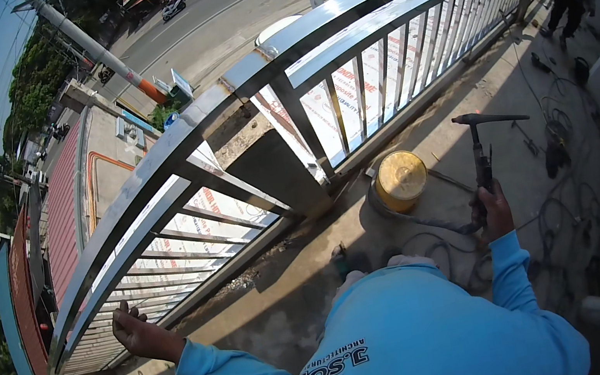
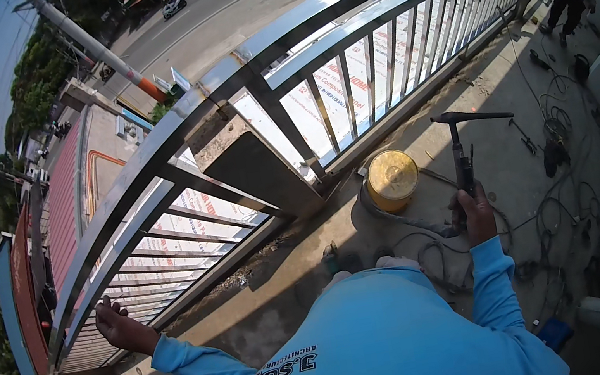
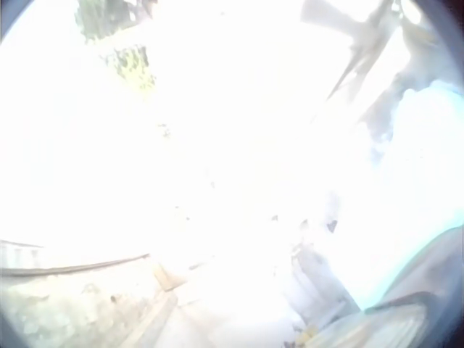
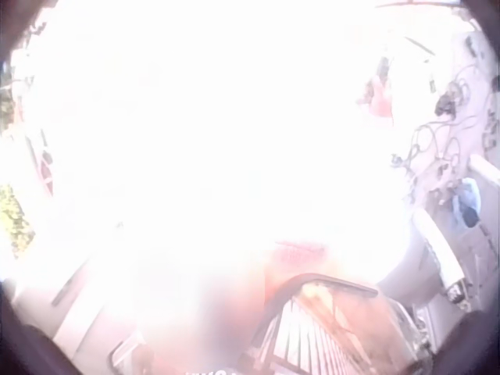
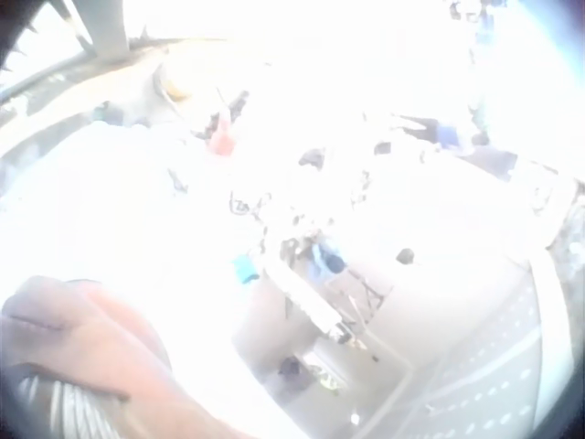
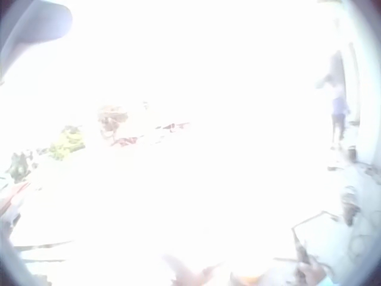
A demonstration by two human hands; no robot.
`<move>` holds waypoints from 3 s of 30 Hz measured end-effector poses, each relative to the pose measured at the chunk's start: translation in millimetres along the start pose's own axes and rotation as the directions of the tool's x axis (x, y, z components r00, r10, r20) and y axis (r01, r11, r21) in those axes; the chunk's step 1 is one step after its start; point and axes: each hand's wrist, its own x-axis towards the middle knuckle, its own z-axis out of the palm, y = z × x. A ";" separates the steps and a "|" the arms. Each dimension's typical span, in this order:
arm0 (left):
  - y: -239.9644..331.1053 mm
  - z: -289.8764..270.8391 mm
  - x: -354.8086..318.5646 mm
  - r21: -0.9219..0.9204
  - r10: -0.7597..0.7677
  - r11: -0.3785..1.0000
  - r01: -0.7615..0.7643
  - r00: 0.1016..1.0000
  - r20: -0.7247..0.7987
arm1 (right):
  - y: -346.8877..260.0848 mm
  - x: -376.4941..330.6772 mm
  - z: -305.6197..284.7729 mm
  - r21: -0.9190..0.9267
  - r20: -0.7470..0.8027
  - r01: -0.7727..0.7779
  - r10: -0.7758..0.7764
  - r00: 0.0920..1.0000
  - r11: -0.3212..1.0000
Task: The person welds a metal railing on a balcony using a welding machine with an electrode holder and a welding rod.
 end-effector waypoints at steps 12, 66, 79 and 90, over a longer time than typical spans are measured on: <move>-31.2 11.3 -28.5 -0.589 -0.132 0.753 0.293 0.945 0.300 | -15.4 25.8 30.1 0.133 0.074 0.117 -0.127 0.989 0.984; 140.0 512.3 -53.3 -0.931 0.865 0.329 0.162 -0.448 0.227 | 33.2 106.9 515.4 -0.003 -0.669 0.626 -0.466 0.579 0.780; 139.1 511.1 -72.2 -0.964 0.908 0.264 -0.025 -0.332 0.257 | 31.1 112.6 505.0 0.109 -0.585 0.620 -0.455 0.672 0.777; 139.6 514.1 -69.0 -0.971 0.910 0.209 -0.114 -0.341 0.236 | 29.2 120.0 500.0 0.056 -0.548 0.637 -0.510 0.663 0.769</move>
